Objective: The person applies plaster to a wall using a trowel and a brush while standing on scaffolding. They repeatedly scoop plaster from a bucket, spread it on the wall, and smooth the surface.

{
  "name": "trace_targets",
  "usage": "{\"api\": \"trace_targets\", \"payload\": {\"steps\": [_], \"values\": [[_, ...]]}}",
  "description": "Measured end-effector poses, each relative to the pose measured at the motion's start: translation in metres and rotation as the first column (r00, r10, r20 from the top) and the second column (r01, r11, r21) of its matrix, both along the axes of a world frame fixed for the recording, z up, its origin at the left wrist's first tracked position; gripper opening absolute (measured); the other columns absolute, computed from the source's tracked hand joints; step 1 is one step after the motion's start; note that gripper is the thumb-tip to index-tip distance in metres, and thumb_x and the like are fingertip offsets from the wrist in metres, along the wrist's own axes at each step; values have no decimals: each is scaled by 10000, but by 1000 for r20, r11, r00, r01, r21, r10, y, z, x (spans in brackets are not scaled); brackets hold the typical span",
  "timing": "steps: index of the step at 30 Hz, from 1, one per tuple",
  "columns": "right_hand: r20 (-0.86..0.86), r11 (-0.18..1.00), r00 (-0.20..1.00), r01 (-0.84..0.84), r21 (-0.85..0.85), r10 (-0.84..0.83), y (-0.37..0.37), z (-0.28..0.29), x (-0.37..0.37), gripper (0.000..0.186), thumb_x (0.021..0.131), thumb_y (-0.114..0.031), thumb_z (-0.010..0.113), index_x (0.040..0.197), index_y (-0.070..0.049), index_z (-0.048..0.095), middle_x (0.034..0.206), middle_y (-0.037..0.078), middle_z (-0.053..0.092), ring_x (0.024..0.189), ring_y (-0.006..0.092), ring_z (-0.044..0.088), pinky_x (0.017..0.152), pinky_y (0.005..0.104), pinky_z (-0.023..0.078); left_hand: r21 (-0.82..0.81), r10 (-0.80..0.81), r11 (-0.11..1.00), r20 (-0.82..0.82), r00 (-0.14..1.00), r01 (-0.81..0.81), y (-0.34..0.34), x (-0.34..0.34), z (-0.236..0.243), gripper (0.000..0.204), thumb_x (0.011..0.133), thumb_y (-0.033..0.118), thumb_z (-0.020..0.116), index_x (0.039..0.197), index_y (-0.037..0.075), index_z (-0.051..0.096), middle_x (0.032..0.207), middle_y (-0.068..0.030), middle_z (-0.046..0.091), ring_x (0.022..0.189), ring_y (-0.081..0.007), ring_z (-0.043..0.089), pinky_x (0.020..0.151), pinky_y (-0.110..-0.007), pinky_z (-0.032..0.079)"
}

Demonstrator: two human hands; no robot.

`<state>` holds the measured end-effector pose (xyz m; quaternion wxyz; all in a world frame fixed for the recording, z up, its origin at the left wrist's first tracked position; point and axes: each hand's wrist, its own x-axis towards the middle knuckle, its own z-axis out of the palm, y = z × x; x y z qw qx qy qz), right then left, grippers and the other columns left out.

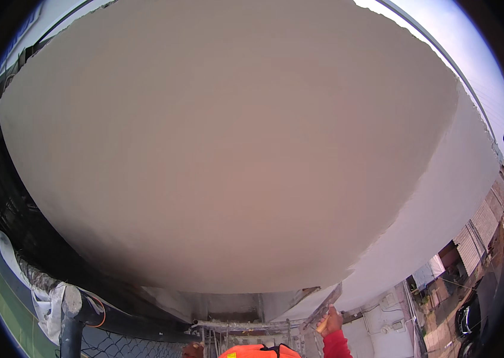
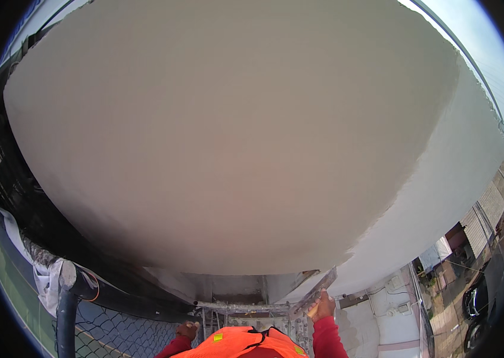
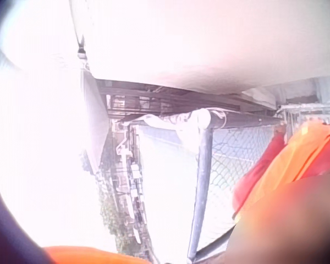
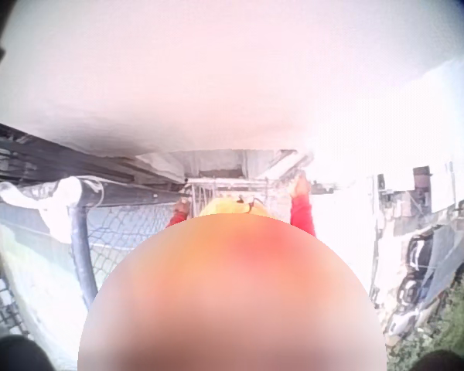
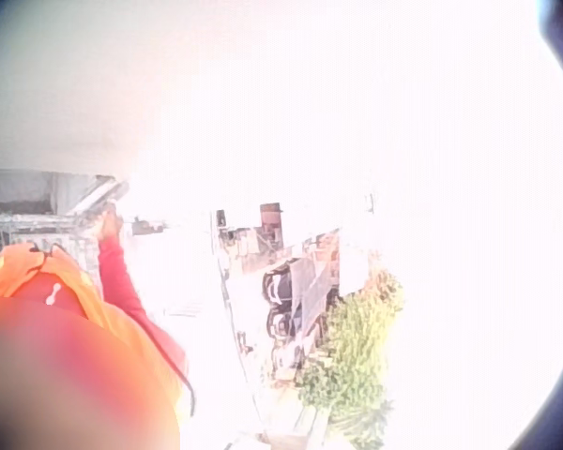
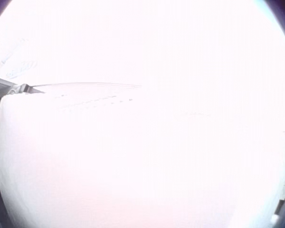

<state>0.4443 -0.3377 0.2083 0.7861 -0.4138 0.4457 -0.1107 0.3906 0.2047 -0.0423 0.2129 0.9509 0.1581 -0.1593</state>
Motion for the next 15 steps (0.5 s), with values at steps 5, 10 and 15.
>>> {"api": "trace_targets", "payload": {"steps": [5, 10, 15], "values": [[-97, 998, 995, -43, -45, 39, 9, -18, 9, 196, 1002, -310, 646, 953, -153, 541, 670, 8, 458, 502, 177, 474, 436, 369, 449, -106, 186, 976, -60, 981, -192, -14, -12, 8, 280, 907, 432, 722, 1010, 183, 797, 1101, -142, 778, 1066, -341, 745, 934, -466, 587], [-151, 976, 967, -191, 108, 206, 12, -68, 12, 266, 1028, -345, 608, 894, -137, 511, 687, 19, 476, 591, 183, 516, 534, 363, 490, -480, 301, 860, 207, 931, -172, -55, -3, 74, 313, 885, 407, 776, 1045, 137, 787, 958, -128, 778, 927, -322, 753, 833, -422, 584], [-158, 883, 900, -344, 319, 407, 21, -137, 27, 401, 1076, -481, 528, 864, -144, 487, 691, 8, 459, 594, 183, 506, 552, 376, 483, -685, 243, 726, 337, 910, 59, -115, 36, 190, 362, 922, 434, 760, 1109, 124, 770, 1037, -136, 747, 993, -318, 718, 866, -430, 561]]}}
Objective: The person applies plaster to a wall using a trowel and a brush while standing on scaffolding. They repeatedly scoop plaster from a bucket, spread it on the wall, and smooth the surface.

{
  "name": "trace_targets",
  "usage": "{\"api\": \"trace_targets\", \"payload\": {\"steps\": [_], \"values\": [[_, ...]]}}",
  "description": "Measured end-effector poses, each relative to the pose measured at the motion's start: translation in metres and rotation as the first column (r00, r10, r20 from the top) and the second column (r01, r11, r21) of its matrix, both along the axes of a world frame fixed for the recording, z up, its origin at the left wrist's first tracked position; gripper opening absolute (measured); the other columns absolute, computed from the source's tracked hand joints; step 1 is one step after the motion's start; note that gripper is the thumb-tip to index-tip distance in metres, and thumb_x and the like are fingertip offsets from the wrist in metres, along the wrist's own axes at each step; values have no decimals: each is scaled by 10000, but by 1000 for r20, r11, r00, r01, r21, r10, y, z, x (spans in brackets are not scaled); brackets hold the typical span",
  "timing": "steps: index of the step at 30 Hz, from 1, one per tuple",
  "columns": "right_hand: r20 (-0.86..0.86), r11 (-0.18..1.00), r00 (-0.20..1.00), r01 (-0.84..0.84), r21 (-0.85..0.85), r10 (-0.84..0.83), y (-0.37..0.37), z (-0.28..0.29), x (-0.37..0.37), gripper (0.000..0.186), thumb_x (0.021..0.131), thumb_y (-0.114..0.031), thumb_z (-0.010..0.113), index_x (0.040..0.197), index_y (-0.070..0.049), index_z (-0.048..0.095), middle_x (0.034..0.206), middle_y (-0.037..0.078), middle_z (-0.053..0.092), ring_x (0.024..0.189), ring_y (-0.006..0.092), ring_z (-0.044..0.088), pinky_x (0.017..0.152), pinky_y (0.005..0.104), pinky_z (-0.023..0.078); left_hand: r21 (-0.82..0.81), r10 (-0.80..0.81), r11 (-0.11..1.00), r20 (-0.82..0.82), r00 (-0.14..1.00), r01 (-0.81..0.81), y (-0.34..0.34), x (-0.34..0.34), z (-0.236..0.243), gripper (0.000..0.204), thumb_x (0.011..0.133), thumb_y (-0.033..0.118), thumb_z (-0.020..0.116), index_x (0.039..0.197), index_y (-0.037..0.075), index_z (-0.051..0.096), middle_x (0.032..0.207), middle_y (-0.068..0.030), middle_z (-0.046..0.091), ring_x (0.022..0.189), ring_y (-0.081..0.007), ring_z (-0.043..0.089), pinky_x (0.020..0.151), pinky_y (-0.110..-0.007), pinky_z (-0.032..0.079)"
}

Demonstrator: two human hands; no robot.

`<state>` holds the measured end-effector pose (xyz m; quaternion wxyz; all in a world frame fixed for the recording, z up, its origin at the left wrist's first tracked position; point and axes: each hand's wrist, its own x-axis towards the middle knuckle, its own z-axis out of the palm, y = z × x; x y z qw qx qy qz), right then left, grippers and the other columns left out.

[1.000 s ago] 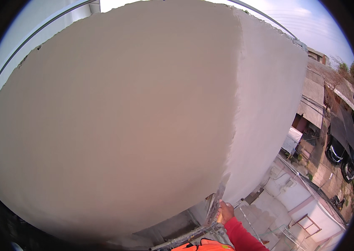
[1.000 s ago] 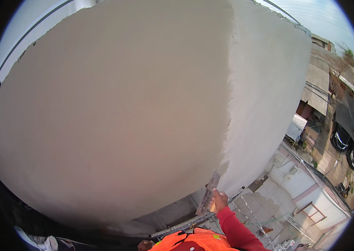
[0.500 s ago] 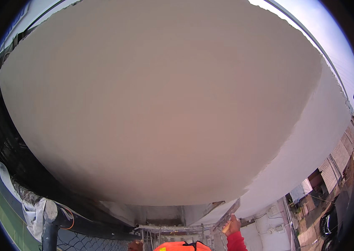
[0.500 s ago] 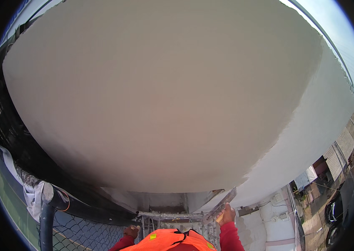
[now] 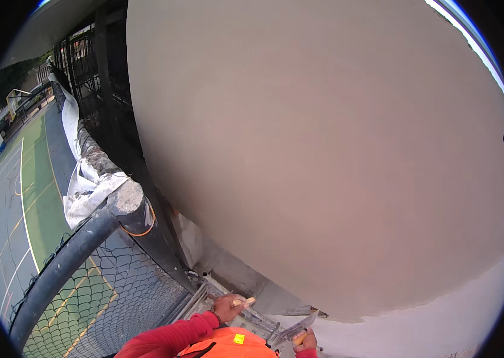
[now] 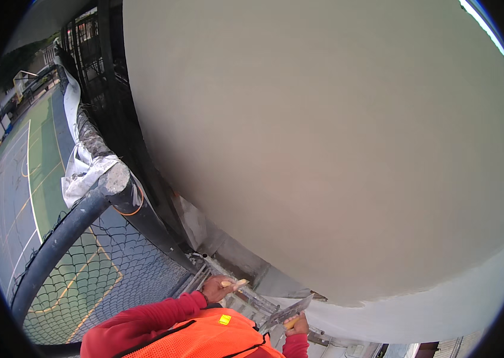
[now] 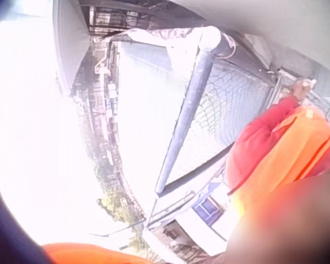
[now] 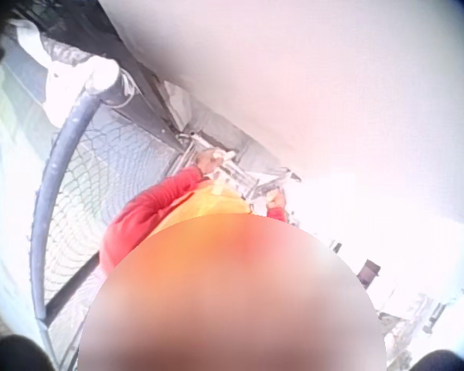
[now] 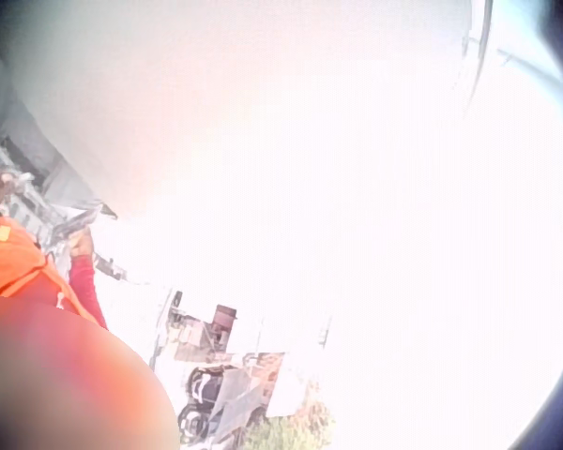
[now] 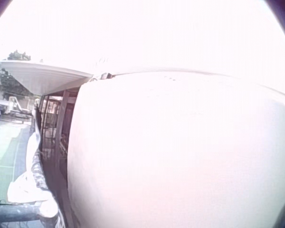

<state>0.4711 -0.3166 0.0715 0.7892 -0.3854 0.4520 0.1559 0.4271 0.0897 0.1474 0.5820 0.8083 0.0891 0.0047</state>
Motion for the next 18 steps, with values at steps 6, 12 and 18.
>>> {"api": "trace_targets", "payload": {"steps": [6, 12, 18], "values": [[89, 989, 985, 142, 39, -145, -7, 24, 23, 451, 1084, -514, 459, 837, -139, 510, 669, 4, 512, 544, 178, 497, 520, 347, 472, -21, -280, 956, 218, 935, 292, -74, 21, 102, 326, 973, 345, 768, 1196, 108, 748, 1074, -124, 717, 1007, -292, 702, 873, -393, 547], [197, 919, 950, 160, 361, -243, -9, 84, -14, 460, 1073, -529, 480, 888, -120, 581, 691, -22, 583, 532, 155, 542, 489, 311, 488, -73, -443, 872, 304, 844, 484, -147, 22, 130, 314, 972, 329, 752, 1166, 83, 742, 1064, -136, 708, 981, -357, 693, 867, -444, 536], [392, 865, 858, 113, 488, -333, -46, 111, -92, 473, 1055, -505, 584, 1169, -54, 672, 996, 87, 755, 841, 241, 745, 801, 417, 626, -92, -530, 804, 337, 778, 587, -216, 33, 137, 244, 941, 125, 791, 1148, 7, 738, 1091, -146, 745, 990, -254, 730, 875, -342, 561]]}}
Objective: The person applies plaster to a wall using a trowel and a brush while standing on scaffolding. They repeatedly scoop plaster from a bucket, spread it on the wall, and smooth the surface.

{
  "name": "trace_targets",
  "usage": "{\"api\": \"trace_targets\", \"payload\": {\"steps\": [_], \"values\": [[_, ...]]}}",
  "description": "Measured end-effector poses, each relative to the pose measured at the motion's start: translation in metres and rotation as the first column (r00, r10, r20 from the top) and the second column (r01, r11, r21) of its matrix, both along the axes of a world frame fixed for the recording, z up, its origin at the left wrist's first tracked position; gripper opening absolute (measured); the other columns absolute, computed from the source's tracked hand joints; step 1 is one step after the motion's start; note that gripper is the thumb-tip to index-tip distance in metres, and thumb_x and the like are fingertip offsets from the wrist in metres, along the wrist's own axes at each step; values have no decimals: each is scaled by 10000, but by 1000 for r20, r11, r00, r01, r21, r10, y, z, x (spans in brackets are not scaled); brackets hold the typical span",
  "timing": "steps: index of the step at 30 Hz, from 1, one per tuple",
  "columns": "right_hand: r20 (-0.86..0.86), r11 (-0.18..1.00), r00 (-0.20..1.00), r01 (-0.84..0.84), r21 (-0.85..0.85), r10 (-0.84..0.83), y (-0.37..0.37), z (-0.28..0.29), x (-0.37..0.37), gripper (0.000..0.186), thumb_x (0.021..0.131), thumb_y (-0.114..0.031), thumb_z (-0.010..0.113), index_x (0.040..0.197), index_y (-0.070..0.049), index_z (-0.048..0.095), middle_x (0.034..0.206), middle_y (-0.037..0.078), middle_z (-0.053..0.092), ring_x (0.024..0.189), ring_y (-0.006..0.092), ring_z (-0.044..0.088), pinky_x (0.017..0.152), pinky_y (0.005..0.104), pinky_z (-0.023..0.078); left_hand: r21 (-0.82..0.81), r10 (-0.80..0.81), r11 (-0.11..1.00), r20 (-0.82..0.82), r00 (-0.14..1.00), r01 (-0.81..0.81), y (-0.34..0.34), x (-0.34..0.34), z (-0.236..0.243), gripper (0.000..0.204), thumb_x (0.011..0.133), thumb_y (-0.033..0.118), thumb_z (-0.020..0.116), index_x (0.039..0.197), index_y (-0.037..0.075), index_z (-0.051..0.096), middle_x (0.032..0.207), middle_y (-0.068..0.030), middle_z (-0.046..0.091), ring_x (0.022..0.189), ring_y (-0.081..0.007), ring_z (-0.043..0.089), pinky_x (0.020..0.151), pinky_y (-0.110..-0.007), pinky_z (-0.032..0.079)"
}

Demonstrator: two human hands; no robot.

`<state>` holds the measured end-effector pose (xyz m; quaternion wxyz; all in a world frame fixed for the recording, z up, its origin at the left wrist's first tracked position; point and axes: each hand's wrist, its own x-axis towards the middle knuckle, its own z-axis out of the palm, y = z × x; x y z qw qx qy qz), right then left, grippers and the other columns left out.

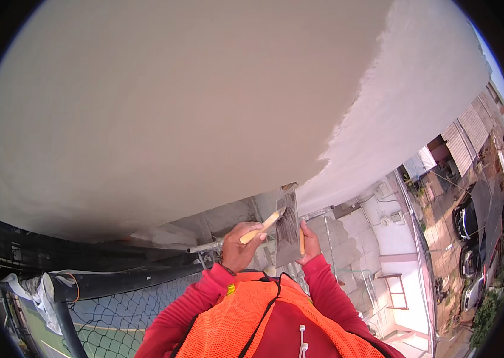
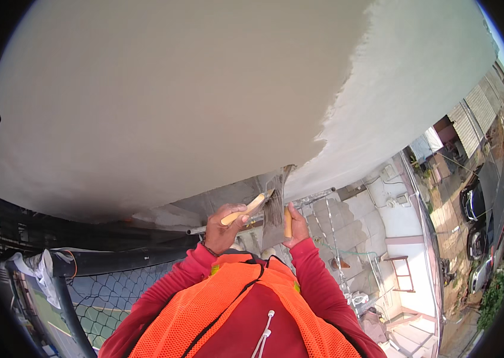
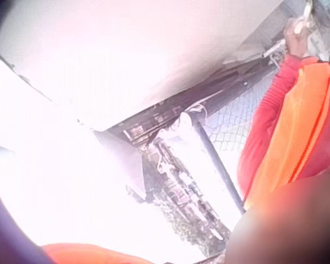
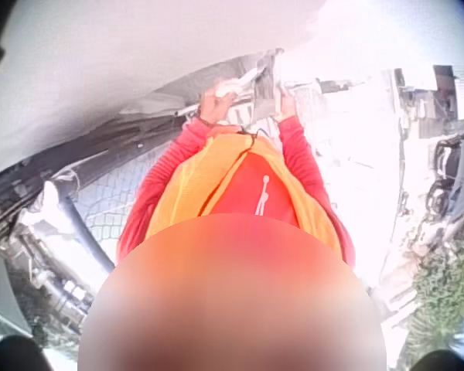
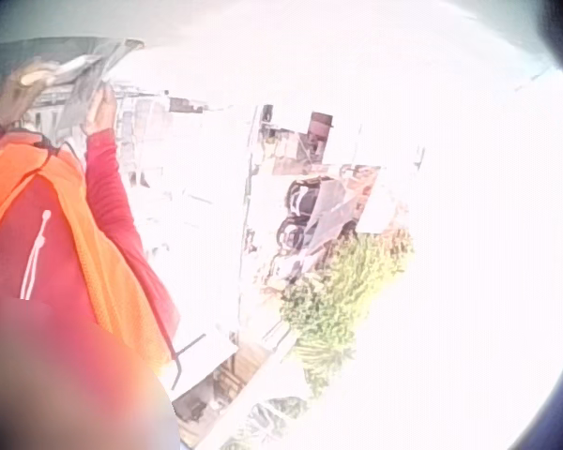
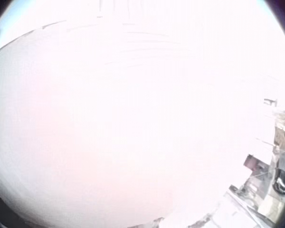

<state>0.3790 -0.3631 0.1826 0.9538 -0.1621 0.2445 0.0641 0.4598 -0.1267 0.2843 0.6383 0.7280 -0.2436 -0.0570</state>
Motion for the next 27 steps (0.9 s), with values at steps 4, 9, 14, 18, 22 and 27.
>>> {"api": "trace_targets", "payload": {"steps": [4, 9, 14, 18, 22, 27], "values": [[76, 963, 960, 265, 54, -268, -35, -4, -53, 570, 1083, -497, 521, 1392, -27, 610, 1255, 163, 731, 1077, 300, 737, 970, 460, 585, -32, -140, 990, 31, 990, 141, -40, -4, 21, 210, 969, 54, 744, 1162, -23, 715, 1196, -168, 729, 1105, -260, 700, 956, -359, 548], [124, 860, 869, 436, 266, -479, -41, -31, -83, 586, 1090, -498, 500, 1430, -29, 589, 1327, 172, 698, 1151, 305, 707, 1025, 465, 556, 125, -511, 860, 194, 838, 495, -82, -17, 34, 243, 945, 39, 754, 1180, -2, 711, 1191, -196, 733, 1102, -326, 710, 954, -398, 556], [26, 757, 768, 625, 191, -640, -18, -36, -129, 578, 1104, -483, 472, 1448, -28, 570, 1311, 166, 703, 1130, 307, 711, 1014, 464, 560, 232, -684, 729, 249, 686, 644, -142, -16, -17, 256, 928, 55, 773, 1173, 11, 716, 1171, -212, 732, 1093, -348, 712, 932, -398, 559], [-80, 620, 620, 784, 25, -781, 3, -31, -161, 585, 1112, -475, 454, 1479, -29, 543, 1341, 183, 685, 1144, 306, 706, 1024, 457, 553, 217, -748, 661, 258, 611, 718, -210, 5, -79, 231, 943, 82, 769, 1161, 17, 725, 1165, -194, 733, 1080, -332, 713, 951, -396, 551], [-70, 492, 511, 850, 191, -857, 25, -56, -188, 464, 1095, -477, 509, 1291, -68, 605, 1015, 92, 709, 856, 223, 704, 774, 409, 595, 242, -820, 558, 15, 572, 794, -237, 7, -139, 237, 972, 121, 762, 1186, 27, 725, 1153, -146, 742, 1069, -253, 715, 937, -366, 560], [-387, 266, 301, 953, 142, -872, 76, -106, -229, 366, 1050, -488, 606, 1060, -126, 558, 678, -28, 520, 525, 125, 522, 447, 288, 465, 415, -782, 353, -361, 508, 839, -229, -19, -182, 223, 1004, 162, 737, 1167, 10, 720, 1102, -70, 733, 1001, -163, 680, 898, -315, 547]]}}
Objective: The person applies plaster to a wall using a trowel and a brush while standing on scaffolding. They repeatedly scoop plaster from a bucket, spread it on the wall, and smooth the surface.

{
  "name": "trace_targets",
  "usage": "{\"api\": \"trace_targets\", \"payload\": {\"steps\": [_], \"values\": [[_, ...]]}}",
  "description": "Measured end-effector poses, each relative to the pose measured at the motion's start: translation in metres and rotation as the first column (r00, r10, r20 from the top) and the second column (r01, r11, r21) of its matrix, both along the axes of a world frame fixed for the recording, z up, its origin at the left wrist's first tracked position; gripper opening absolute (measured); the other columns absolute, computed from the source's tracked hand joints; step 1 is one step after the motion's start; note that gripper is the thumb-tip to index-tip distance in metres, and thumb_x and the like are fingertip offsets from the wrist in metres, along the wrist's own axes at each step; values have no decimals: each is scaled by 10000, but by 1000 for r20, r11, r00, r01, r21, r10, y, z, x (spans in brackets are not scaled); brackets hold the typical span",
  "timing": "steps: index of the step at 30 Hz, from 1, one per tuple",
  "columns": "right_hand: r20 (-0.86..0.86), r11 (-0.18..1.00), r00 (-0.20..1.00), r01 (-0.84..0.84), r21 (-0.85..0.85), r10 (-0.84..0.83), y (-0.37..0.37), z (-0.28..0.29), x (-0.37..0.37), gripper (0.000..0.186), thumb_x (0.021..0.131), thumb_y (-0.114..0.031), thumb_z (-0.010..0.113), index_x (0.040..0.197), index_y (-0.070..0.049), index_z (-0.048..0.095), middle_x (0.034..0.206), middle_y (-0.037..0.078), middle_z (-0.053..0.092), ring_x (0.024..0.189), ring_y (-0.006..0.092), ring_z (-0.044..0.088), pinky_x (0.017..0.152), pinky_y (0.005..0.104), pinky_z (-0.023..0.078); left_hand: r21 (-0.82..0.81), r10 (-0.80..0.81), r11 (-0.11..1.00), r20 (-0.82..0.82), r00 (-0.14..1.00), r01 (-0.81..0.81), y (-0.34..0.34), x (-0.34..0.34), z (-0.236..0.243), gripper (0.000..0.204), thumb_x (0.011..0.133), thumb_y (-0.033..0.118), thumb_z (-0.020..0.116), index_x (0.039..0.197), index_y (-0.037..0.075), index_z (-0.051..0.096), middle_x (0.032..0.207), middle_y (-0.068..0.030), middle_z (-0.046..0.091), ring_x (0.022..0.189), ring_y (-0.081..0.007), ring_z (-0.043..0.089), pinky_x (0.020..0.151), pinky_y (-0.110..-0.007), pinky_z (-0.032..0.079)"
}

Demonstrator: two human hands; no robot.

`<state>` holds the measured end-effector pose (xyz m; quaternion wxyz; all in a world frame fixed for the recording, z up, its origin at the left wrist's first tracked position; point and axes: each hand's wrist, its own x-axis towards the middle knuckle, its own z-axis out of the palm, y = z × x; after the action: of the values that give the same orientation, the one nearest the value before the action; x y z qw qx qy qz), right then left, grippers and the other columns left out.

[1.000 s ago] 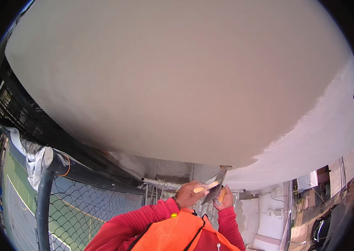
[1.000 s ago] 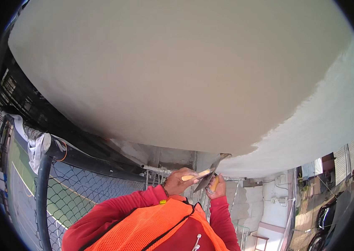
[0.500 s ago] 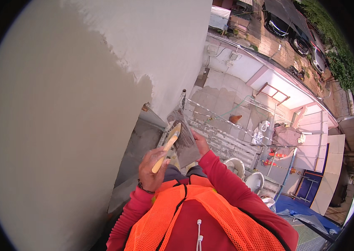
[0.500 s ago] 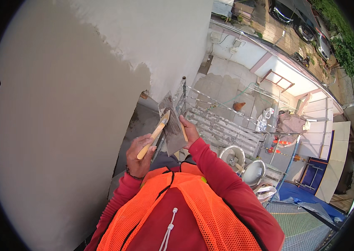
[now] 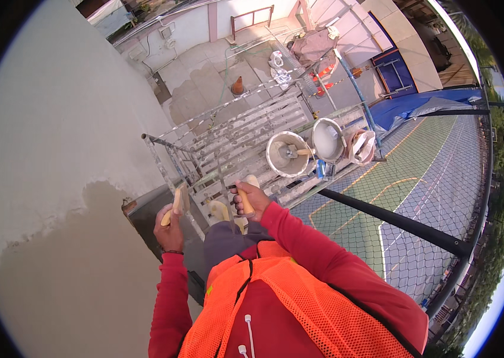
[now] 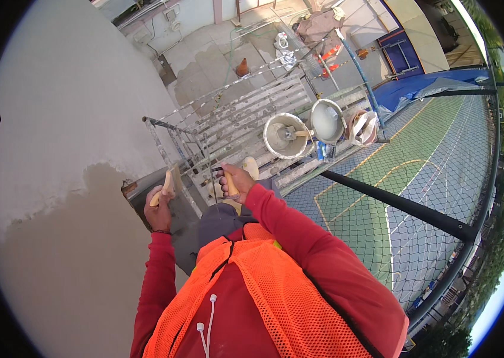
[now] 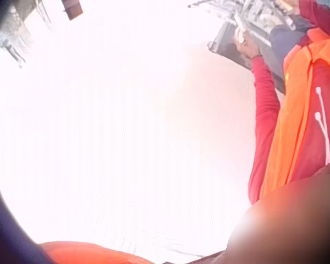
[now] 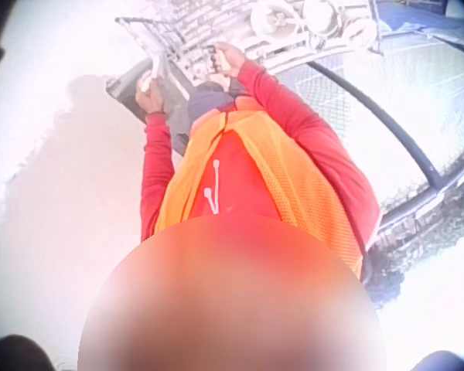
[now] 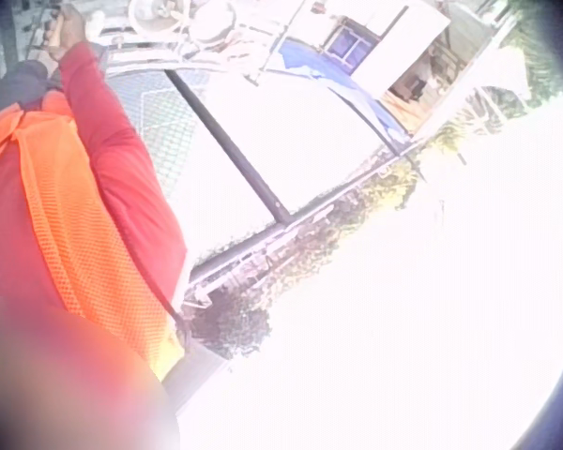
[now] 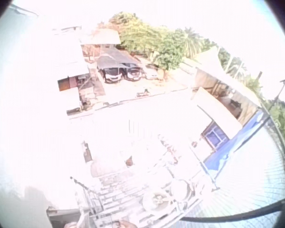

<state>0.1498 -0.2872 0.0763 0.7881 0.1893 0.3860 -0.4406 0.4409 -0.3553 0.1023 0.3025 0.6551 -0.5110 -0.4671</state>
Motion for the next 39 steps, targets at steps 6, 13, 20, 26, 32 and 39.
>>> {"api": "trace_targets", "payload": {"steps": [6, 13, 20, 26, 32, 39], "values": [[-164, 910, 908, 404, 95, -386, 73, -31, -81, 408, 1036, -529, 605, 1036, -124, 557, 753, -20, 530, 596, 136, 535, 515, 311, 475, 207, -168, 951, -272, 948, 228, 12, -96, 4, 285, 1022, 191, 730, 1207, -20, 685, 1049, -59, 719, 934, -113, 664, 791, -264, 541], [108, 579, 570, 809, 97, -815, 95, -76, -138, 450, 1063, -539, 549, 1019, -92, 580, 867, 35, 600, 779, 197, 622, 690, 374, 560, 307, -291, 833, -463, 837, 460, 51, -235, -44, 215, 1040, 157, 694, 1211, 32, 653, 1363, -109, 608, 1004, -184, 708, 832, -336, 629], [130, 662, 654, 749, 22, -745, 111, -90, -216, 379, 1110, -451, 513, 1237, -105, 599, 1350, 84, 672, 1161, 228, 674, 942, 423, 558, 478, -269, 790, -292, 918, 383, 90, -349, -60, 287, 1035, 283, 717, 1187, 48, 655, 844, 1, 667, 718, -73, 629, 648, -251, 562], [-41, 816, 815, 577, -43, -578, 122, -83, -259, 363, 1087, -479, 564, 1231, -148, 606, 1085, -31, 633, 940, 122, 590, 758, 307, 493, 600, -174, 723, -321, 931, 342, 87, -438, -58, 324, 1012, 344, 744, 1175, 71, 680, 841, 32, 638, 700, -54, 591, 639, -234, 540], [-441, 944, 836, 269, -189, -326, 147, -99, -279, 283, 1016, -295, 685, 1207, -107, 592, 990, -23, 582, 853, 90, 550, 664, 274, 452, 666, 12, 702, -368, 930, 254, 82, -487, -61, 286, 1008, 333, 748, 1155, 98, 676, 901, 31, 652, 727, -64, 607, 633, -230, 542], [-704, 997, 708, -1, -81, -56, 154, -112, -274, 521, 879, -172, 750, 1342, -37, 552, 711, 33, 569, 653, 145, 576, 611, 352, 468, 725, 139, 668, -341, 930, 166, 90, -511, -72, 269, 1035, 323, 705, 1170, 100, 640, 967, 6, 657, 730, -82, 602, 597, -232, 523]]}}
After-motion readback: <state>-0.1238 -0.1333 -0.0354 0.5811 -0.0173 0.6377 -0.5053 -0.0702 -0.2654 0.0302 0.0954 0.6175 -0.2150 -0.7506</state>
